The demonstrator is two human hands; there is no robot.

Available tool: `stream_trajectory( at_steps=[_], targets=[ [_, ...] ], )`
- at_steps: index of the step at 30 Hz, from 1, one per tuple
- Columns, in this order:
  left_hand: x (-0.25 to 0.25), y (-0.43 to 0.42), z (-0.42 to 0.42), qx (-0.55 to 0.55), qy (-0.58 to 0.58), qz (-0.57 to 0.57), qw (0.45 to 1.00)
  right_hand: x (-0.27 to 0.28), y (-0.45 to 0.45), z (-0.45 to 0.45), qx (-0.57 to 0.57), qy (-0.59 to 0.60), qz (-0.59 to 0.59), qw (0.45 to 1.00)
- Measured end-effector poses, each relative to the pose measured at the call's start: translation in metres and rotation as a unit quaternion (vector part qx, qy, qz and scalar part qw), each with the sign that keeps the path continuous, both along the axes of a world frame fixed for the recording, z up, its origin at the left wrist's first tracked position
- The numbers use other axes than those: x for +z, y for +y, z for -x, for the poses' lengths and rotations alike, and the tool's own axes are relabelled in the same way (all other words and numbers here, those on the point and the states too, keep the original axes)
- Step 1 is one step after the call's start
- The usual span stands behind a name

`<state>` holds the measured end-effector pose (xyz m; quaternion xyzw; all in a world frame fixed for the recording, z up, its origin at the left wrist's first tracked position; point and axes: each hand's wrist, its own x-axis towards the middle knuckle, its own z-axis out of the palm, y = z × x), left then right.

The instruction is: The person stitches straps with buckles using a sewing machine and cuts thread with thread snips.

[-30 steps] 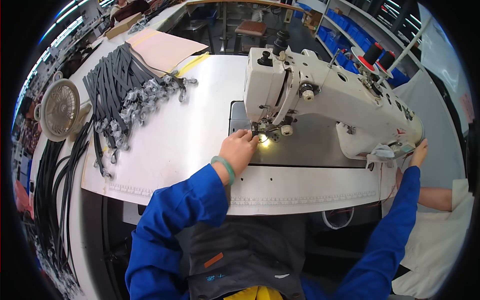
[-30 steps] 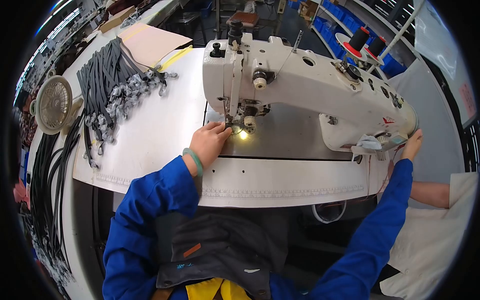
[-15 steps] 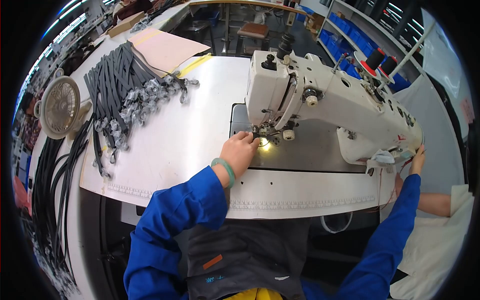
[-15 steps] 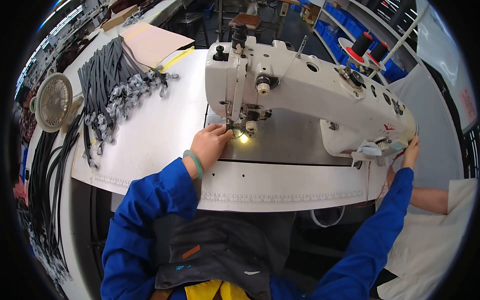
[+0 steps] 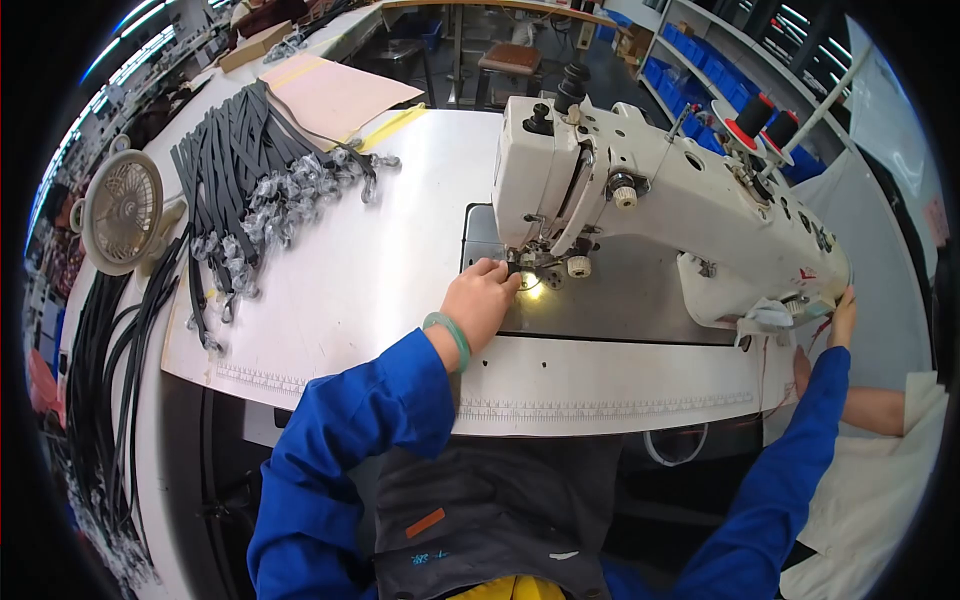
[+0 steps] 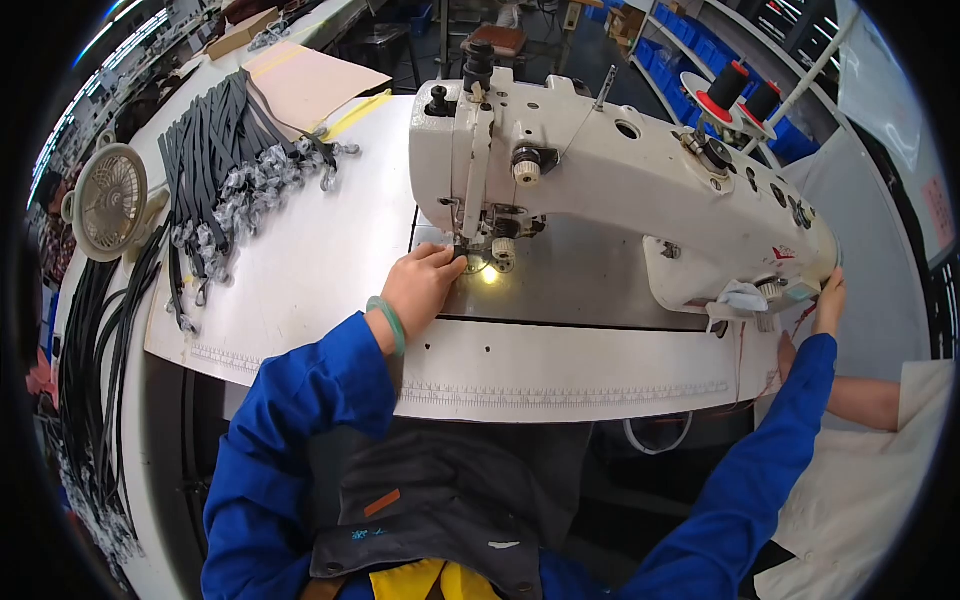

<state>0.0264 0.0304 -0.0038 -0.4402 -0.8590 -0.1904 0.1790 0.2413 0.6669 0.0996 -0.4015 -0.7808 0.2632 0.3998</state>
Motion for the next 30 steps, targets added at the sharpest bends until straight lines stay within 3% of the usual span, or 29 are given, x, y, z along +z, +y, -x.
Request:
stream_trajectory(
  at_steps=[3, 4, 6, 9, 12, 15, 18, 21, 24, 30],
  targets=[
    [0.001, -0.001, 0.001, -0.011, -0.008, -0.006, 1.000, 0.006, -0.009, 0.001, -0.025, -0.061, 0.016, 0.998],
    [0.002, -0.002, 0.001, -0.015, -0.013, -0.009, 1.000, -0.012, -0.018, 0.007, -0.002, 0.068, 0.028, 0.997],
    [-0.001, -0.002, 0.003, -0.027, -0.014, -0.007, 1.000, -0.062, -0.026, 0.020, 0.043, 0.325, 0.042, 0.944],
    [0.001, -0.004, 0.001, -0.017, -0.005, 0.013, 1.000, -0.060, -0.034, 0.015, 0.071, 0.304, 0.072, 0.947],
    [0.006, -0.001, -0.002, 0.006, 0.007, 0.041, 0.999, -0.042, -0.010, 0.004, 0.002, 0.180, 0.019, 0.983],
    [-0.001, -0.001, -0.003, 0.003, 0.021, 0.021, 1.000, -0.007, -0.021, 0.013, -0.022, 0.125, -0.157, 0.979],
    [0.001, -0.002, 0.001, 0.002, 0.016, 0.017, 1.000, 0.022, -0.002, 0.018, -0.010, -0.018, -0.202, 0.979],
    [0.002, 0.000, 0.000, 0.011, 0.001, 0.021, 1.000, 0.030, 0.026, 0.011, -0.020, -0.114, -0.114, 0.987],
    [0.000, -0.001, 0.002, 0.006, 0.008, 0.009, 1.000, 0.029, 0.016, 0.009, -0.030, -0.103, -0.031, 0.994],
    [-0.002, 0.000, 0.003, 0.006, 0.014, 0.011, 1.000, 0.018, -0.002, 0.006, -0.038, -0.063, -0.032, 0.997]
  ],
)
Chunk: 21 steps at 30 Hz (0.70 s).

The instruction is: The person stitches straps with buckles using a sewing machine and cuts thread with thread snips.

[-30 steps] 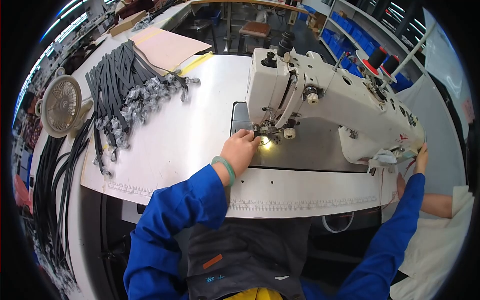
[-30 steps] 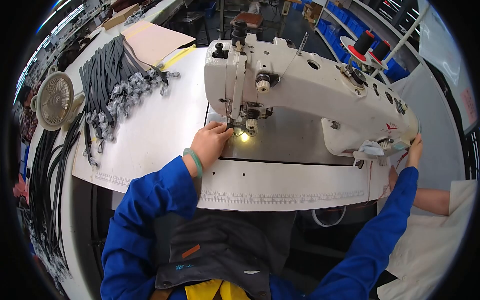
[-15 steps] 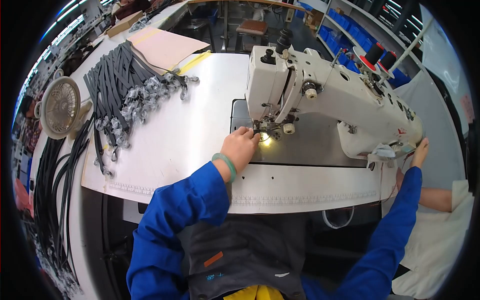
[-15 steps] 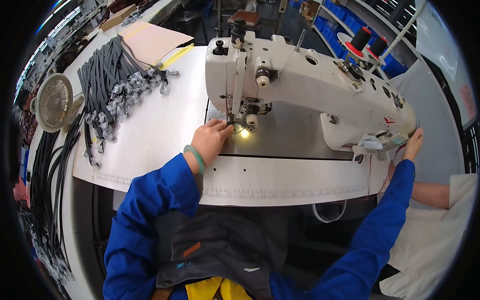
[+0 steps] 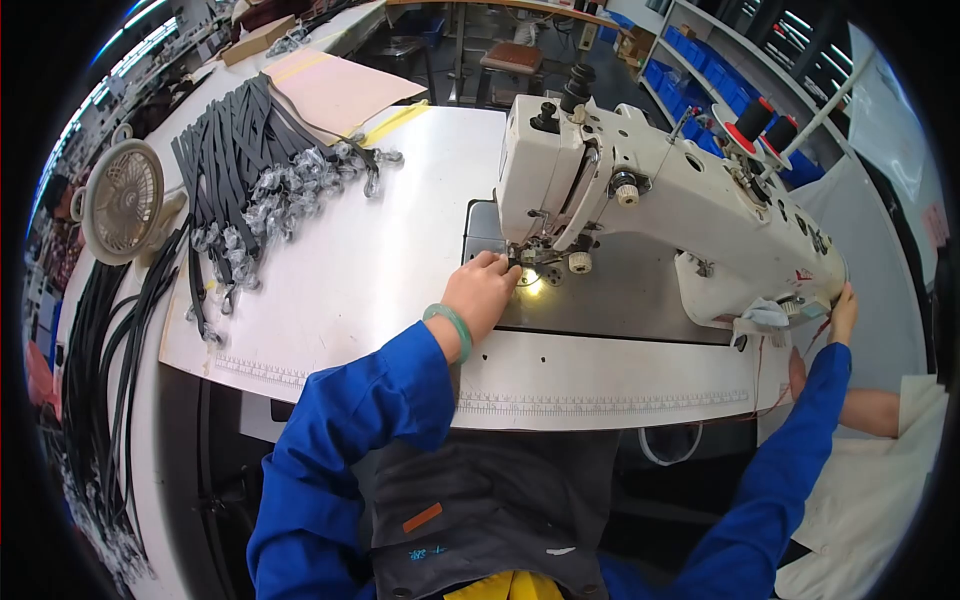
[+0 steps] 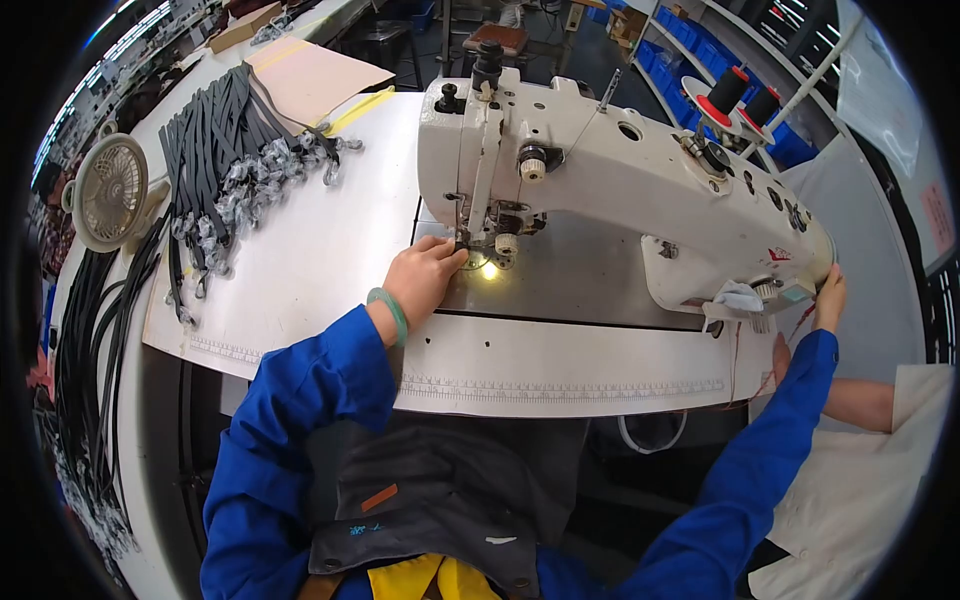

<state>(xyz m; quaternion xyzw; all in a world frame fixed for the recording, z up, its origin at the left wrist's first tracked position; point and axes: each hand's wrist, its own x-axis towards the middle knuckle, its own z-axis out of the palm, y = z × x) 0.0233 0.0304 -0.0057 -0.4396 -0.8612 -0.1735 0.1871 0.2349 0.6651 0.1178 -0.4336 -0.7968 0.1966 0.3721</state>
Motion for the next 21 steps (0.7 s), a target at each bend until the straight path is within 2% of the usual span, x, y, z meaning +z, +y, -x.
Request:
stream_trajectory(
  at_steps=[3, 6, 9, 12, 15, 18, 21],
  targets=[
    [0.005, 0.000, -0.002, 0.007, -0.019, 0.022, 1.000, -0.064, 0.052, -0.006, 0.017, 0.109, -0.138, 0.984],
    [0.009, -0.001, -0.001, 0.014, -0.034, 0.038, 0.999, -0.052, 0.001, 0.004, 0.025, 0.214, 0.003, 0.976],
    [0.006, 0.001, -0.006, 0.022, -0.031, 0.044, 0.998, -0.032, -0.004, 0.002, 0.032, 0.184, 0.018, 0.982],
    [0.006, 0.000, -0.007, 0.021, -0.030, 0.048, 0.998, -0.007, -0.012, 0.006, 0.032, 0.103, -0.030, 0.994],
    [0.008, -0.002, -0.005, 0.007, -0.039, 0.049, 0.998, 0.011, -0.007, 0.007, -0.030, -0.036, -0.034, 0.998],
    [0.008, -0.002, -0.006, -0.002, -0.048, 0.047, 0.998, 0.000, 0.007, -0.004, 0.015, -0.005, -0.032, 0.999],
    [0.004, -0.003, -0.003, -0.012, -0.002, 0.025, 1.000, -0.045, 0.028, -0.010, 0.061, 0.150, 0.042, 0.986]
  ],
)
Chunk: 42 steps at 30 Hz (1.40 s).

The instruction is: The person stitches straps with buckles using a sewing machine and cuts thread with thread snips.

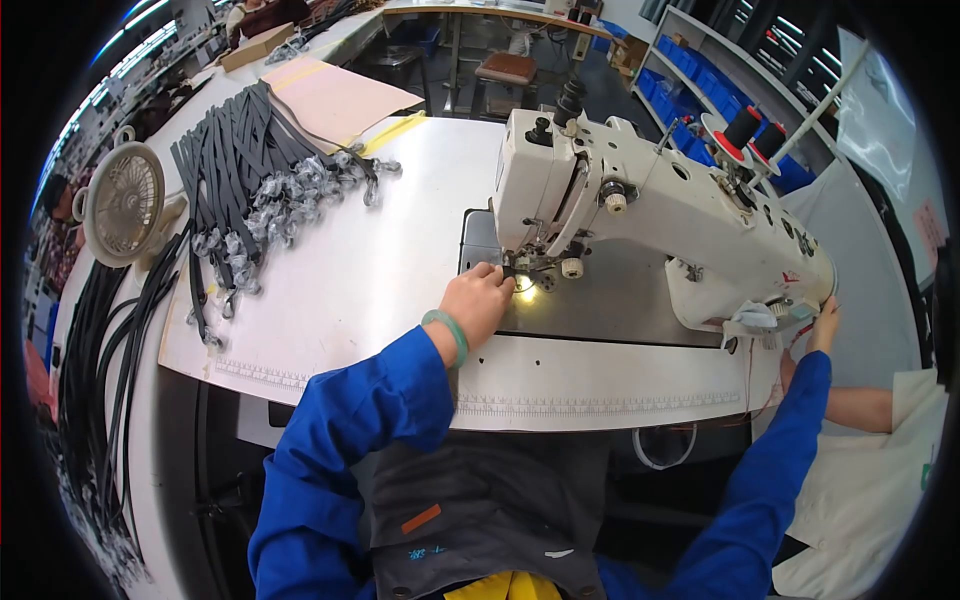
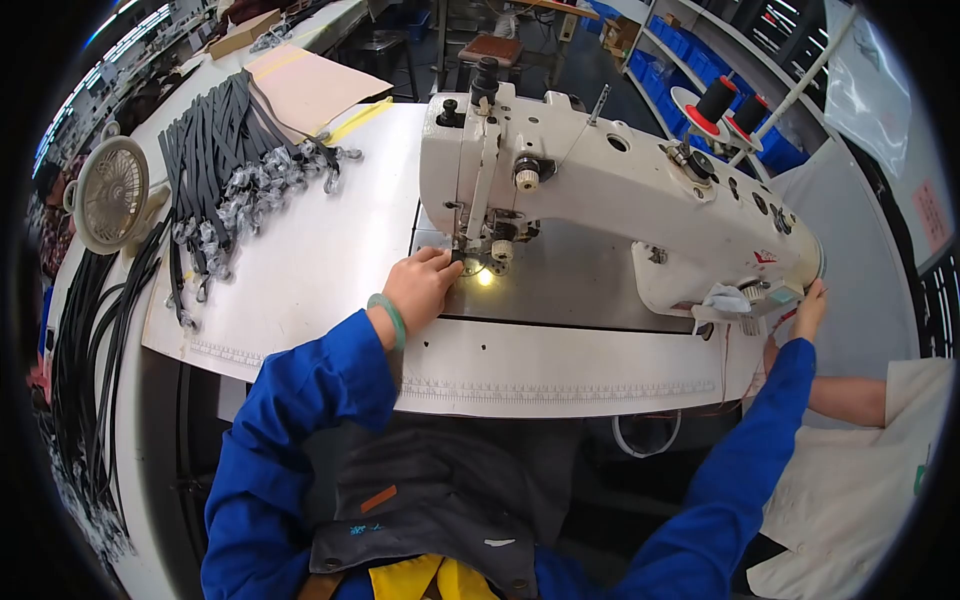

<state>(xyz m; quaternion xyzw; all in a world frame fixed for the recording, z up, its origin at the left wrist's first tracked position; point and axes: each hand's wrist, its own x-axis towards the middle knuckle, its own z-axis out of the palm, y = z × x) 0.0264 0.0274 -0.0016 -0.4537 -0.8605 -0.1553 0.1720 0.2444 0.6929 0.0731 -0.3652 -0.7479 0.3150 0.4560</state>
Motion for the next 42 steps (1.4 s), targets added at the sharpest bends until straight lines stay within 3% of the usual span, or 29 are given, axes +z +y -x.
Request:
stream_trajectory(
  at_steps=[3, 4, 7, 10, 13, 16, 19, 22, 25, 28, 31, 34, 36, 39, 42],
  targets=[
    [-0.004, 0.002, -0.001, -0.005, 0.029, -0.025, 0.999, -0.034, -0.037, 0.005, -0.022, 0.073, 0.016, 0.997],
    [-0.003, 0.002, 0.000, -0.005, 0.034, -0.028, 0.999, -0.027, -0.056, 0.008, -0.059, 0.046, 0.066, 0.995],
    [-0.002, 0.002, -0.003, 0.009, 0.038, -0.010, 0.999, -0.020, -0.054, 0.013, -0.091, 0.104, -0.063, 0.988],
    [-0.002, 0.002, -0.004, 0.013, 0.033, -0.024, 0.999, 0.010, -0.033, 0.011, -0.056, 0.040, -0.107, 0.992],
    [0.000, 0.003, -0.003, 0.029, -0.006, -0.009, 1.000, 0.038, -0.039, 0.009, -0.061, -0.113, -0.042, 0.991],
    [0.001, 0.004, -0.002, 0.031, -0.025, 0.008, 0.999, 0.022, -0.034, 0.004, -0.036, -0.054, 0.009, 0.998],
    [0.003, 0.004, -0.002, 0.034, -0.026, 0.035, 0.998, -0.026, -0.026, 0.000, -0.044, -0.007, -0.014, 0.999],
    [0.003, 0.003, -0.004, 0.036, -0.010, 0.035, 0.999, -0.029, -0.067, 0.002, -0.015, 0.087, 0.046, 0.995],
    [0.005, 0.003, -0.007, 0.047, -0.016, 0.041, 0.998, -0.013, -0.096, 0.005, -0.020, 0.147, 0.008, 0.989],
    [0.005, 0.003, -0.005, 0.046, -0.012, 0.028, 0.998, -0.012, -0.098, 0.009, 0.049, 0.219, 0.046, 0.973],
    [0.011, 0.000, -0.006, 0.028, 0.017, 0.066, 0.997, -0.037, -0.046, 0.007, 0.039, 0.152, 0.072, 0.985],
    [0.011, -0.014, 0.002, 0.000, 0.076, 0.099, 0.992, -0.014, 0.012, 0.004, -0.034, 0.010, -0.052, 0.998],
    [0.009, -0.015, 0.023, 0.057, 0.056, 0.119, 0.990, 0.033, 0.005, 0.013, -0.068, -0.141, -0.168, 0.973],
    [0.016, -0.017, 0.052, 0.109, 0.056, 0.131, 0.984, 0.061, 0.023, 0.026, -0.014, -0.220, -0.162, 0.962],
    [0.011, -0.011, 0.066, 0.137, 0.069, 0.122, 0.981, 0.047, 0.002, 0.020, -0.023, -0.157, -0.131, 0.979]
  ],
)
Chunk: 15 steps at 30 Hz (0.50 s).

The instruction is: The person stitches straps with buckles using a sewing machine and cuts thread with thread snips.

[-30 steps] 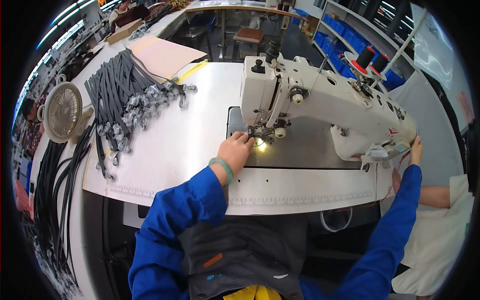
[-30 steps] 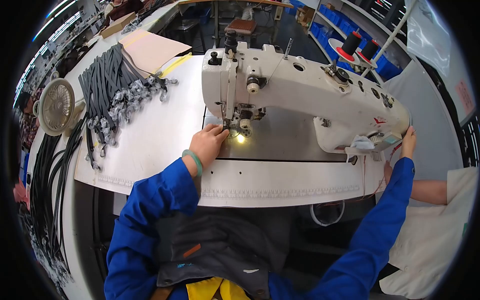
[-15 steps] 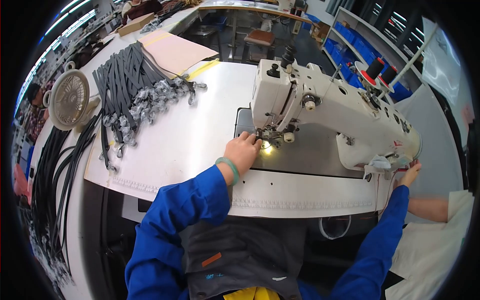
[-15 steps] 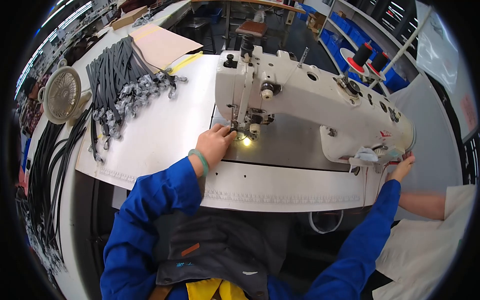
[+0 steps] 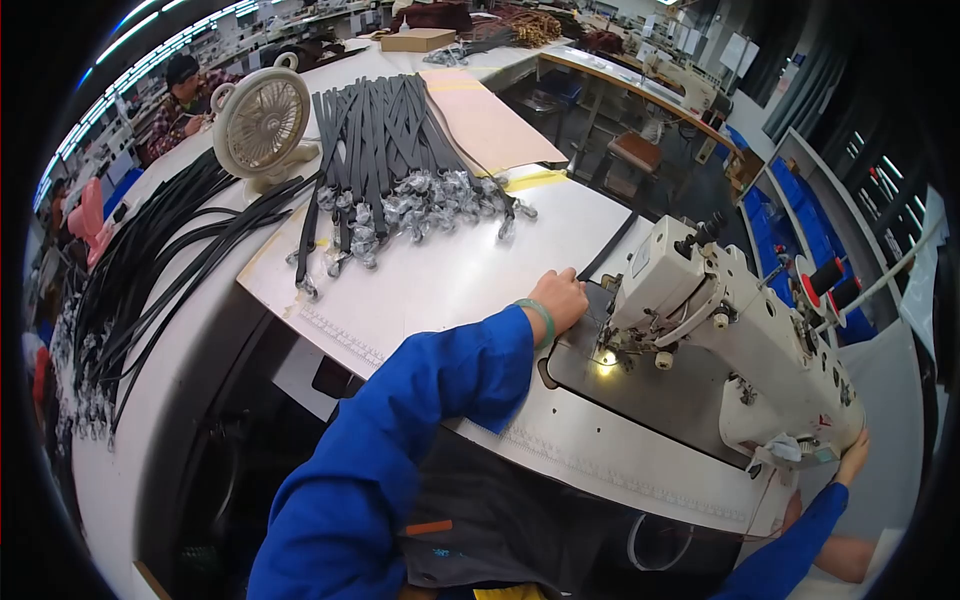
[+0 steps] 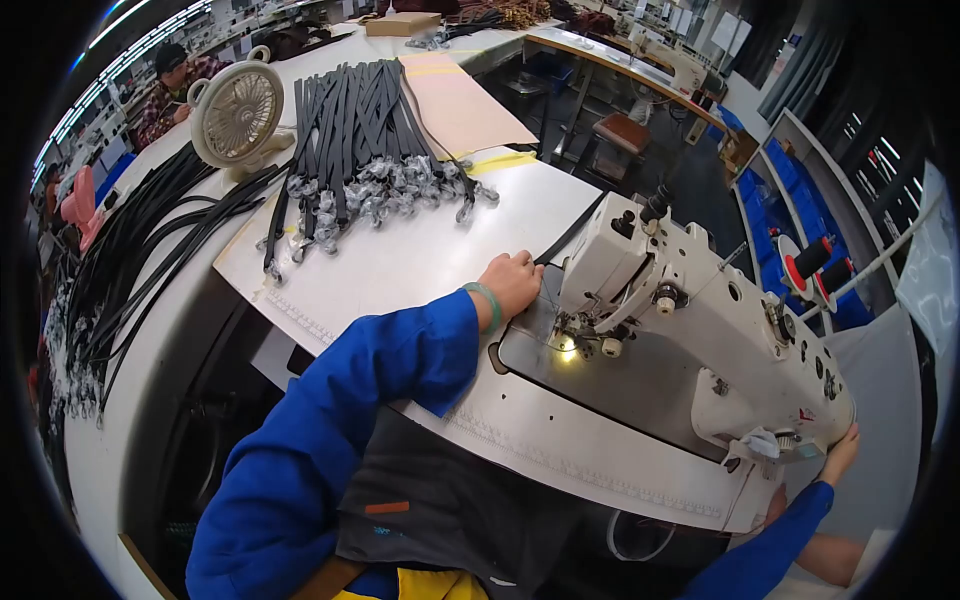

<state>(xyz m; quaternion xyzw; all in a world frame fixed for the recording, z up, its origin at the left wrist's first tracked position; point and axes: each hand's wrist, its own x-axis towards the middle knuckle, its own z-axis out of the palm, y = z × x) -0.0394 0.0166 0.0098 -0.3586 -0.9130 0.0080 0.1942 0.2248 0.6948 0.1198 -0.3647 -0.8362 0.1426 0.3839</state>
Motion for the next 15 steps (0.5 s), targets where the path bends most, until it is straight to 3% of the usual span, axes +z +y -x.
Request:
stream_trajectory(
  at_steps=[2, 5, 6, 8, 9, 11, 13, 14, 15],
  targets=[
    [0.005, 0.003, -0.002, 0.013, -0.034, 0.012, 0.999, -0.036, -0.023, -0.007, -0.040, 0.103, -0.014, 0.994],
    [0.002, 0.002, 0.004, 0.008, -0.066, 0.006, 0.998, -0.076, -0.051, 0.001, 0.056, 0.312, 0.122, 0.941],
    [-0.001, -0.001, 0.010, 0.003, -0.071, 0.001, 0.997, -0.072, -0.061, -0.002, 0.040, 0.296, 0.159, 0.941],
    [0.003, -0.029, 0.042, -0.099, -0.175, -0.140, 0.970, -0.058, -0.076, -0.004, 0.006, 0.269, 0.236, 0.934],
    [0.006, -0.047, 0.060, -0.151, -0.223, -0.209, 0.940, -0.059, -0.076, -0.007, -0.025, 0.243, 0.145, 0.959],
    [0.006, -0.083, 0.093, -0.024, 0.035, -0.171, 0.984, -0.065, -0.065, -0.010, -0.085, 0.187, -0.039, 0.978],
    [-0.016, -0.115, 0.115, -0.008, 0.116, -0.061, 0.991, -0.048, -0.108, -0.004, -0.088, 0.213, -0.182, 0.956],
    [-0.020, -0.123, 0.120, 0.002, 0.155, -0.004, 0.988, -0.040, -0.145, 0.001, -0.090, 0.224, -0.252, 0.937],
    [-0.009, -0.125, 0.116, 0.016, 0.096, -0.033, 0.995, -0.038, -0.172, 0.010, -0.035, 0.241, -0.249, 0.937]
  ],
)
